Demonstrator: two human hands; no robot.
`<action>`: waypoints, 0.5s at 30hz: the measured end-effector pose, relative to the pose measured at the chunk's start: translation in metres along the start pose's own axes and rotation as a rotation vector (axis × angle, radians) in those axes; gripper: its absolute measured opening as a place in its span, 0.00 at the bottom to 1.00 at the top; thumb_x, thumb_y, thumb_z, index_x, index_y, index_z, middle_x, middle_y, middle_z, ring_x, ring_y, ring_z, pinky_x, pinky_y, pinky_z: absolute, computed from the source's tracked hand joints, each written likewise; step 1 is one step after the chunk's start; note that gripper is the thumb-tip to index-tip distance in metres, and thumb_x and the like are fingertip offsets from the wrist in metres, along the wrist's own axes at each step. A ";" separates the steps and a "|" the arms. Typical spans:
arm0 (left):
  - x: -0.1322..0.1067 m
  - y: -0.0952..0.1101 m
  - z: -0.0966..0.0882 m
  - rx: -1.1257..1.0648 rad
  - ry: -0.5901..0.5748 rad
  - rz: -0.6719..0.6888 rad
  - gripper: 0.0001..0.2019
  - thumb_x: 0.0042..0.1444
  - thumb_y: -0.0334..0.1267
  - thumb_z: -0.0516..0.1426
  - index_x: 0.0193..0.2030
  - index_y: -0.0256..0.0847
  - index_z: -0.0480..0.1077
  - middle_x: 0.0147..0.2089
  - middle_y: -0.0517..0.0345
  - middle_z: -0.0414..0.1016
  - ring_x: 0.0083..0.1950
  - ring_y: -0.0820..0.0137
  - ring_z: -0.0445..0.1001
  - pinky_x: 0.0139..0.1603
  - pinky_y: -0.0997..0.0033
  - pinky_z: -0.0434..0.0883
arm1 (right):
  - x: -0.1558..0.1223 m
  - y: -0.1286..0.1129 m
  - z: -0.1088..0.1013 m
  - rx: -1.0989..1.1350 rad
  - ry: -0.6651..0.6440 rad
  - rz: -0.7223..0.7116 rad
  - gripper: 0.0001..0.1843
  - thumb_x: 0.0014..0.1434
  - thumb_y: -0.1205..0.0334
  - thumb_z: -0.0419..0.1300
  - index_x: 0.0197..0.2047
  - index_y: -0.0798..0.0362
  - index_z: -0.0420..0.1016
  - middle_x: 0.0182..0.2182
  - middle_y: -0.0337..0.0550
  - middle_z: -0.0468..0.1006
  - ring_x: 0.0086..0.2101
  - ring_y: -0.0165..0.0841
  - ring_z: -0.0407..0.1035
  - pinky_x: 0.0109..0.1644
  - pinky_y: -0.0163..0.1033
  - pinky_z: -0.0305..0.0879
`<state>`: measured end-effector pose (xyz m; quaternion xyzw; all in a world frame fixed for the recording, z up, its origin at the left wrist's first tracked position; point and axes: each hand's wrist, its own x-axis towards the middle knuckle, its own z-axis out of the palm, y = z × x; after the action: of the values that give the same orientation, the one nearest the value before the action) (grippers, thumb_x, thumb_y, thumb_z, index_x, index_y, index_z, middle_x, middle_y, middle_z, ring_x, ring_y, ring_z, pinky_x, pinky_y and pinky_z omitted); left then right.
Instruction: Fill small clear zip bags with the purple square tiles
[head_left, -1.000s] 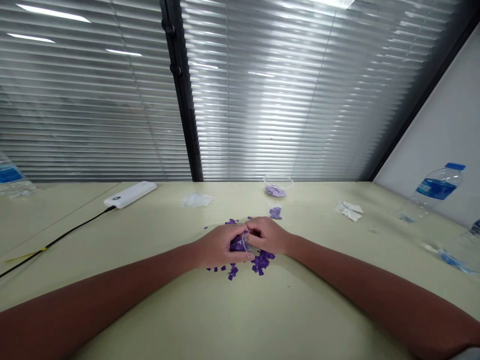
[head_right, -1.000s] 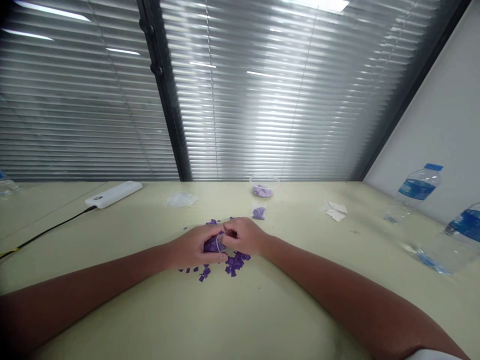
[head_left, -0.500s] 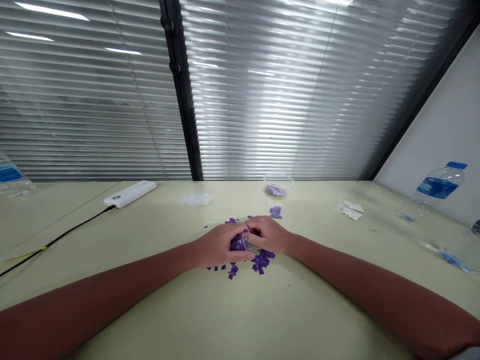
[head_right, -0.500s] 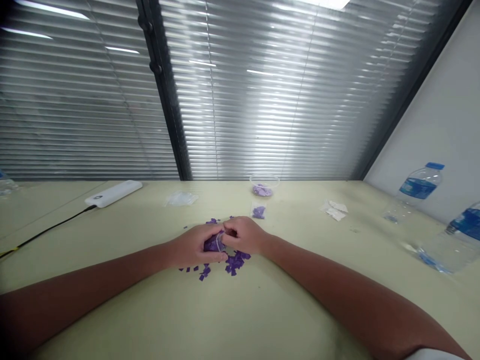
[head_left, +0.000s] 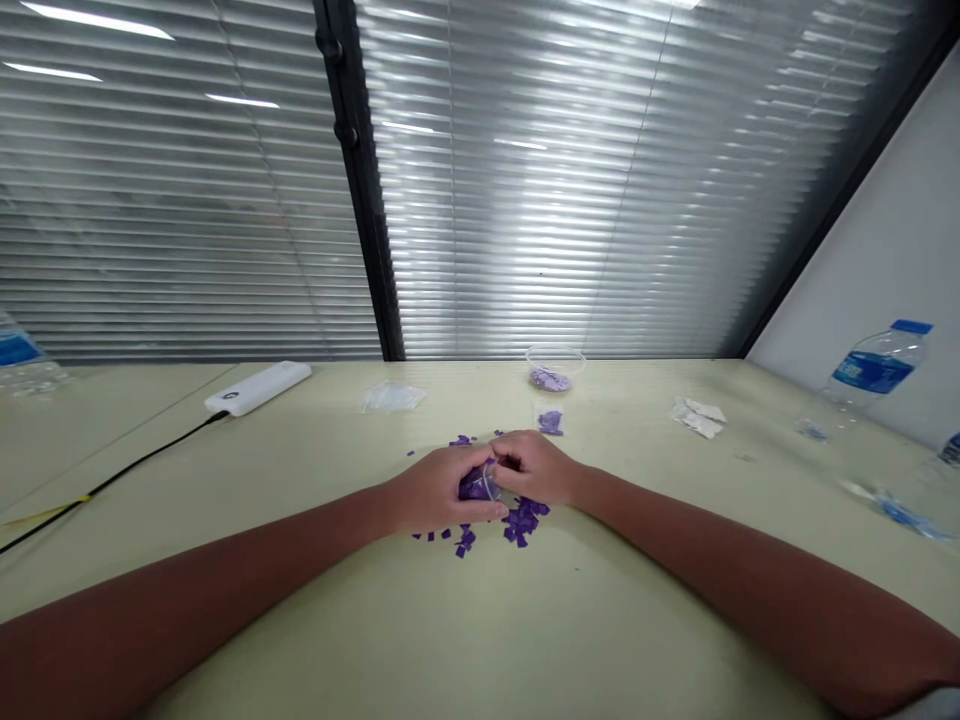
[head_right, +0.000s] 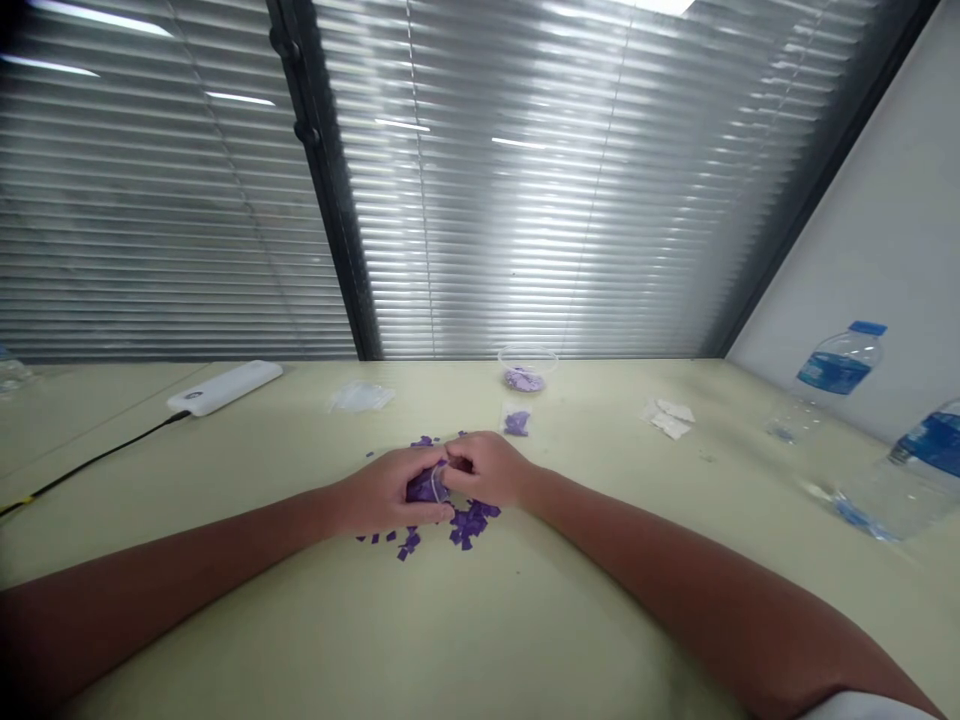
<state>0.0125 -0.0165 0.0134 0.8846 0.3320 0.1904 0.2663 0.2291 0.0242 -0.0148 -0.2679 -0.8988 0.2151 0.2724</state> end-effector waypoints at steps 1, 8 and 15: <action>0.000 0.000 0.000 0.001 0.001 0.005 0.24 0.63 0.55 0.65 0.61 0.47 0.73 0.54 0.54 0.83 0.50 0.58 0.81 0.47 0.65 0.73 | 0.000 0.000 0.000 -0.001 0.000 -0.001 0.13 0.64 0.64 0.57 0.27 0.52 0.64 0.24 0.35 0.69 0.26 0.29 0.63 0.32 0.35 0.56; 0.001 -0.003 0.000 0.020 -0.004 0.012 0.24 0.62 0.55 0.65 0.59 0.46 0.74 0.53 0.54 0.82 0.48 0.59 0.80 0.47 0.65 0.72 | 0.000 0.002 0.000 -0.007 0.011 -0.022 0.13 0.64 0.64 0.58 0.27 0.52 0.64 0.25 0.34 0.69 0.27 0.29 0.63 0.32 0.35 0.56; 0.001 -0.004 0.001 0.020 0.000 0.019 0.24 0.63 0.55 0.65 0.61 0.47 0.73 0.54 0.54 0.81 0.49 0.59 0.79 0.47 0.66 0.73 | -0.001 0.001 -0.001 -0.012 0.010 -0.018 0.13 0.63 0.65 0.58 0.27 0.52 0.63 0.24 0.34 0.67 0.26 0.29 0.61 0.31 0.35 0.54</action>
<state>0.0119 -0.0134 0.0108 0.8903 0.3255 0.1894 0.2559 0.2309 0.0247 -0.0153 -0.2627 -0.9010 0.2059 0.2772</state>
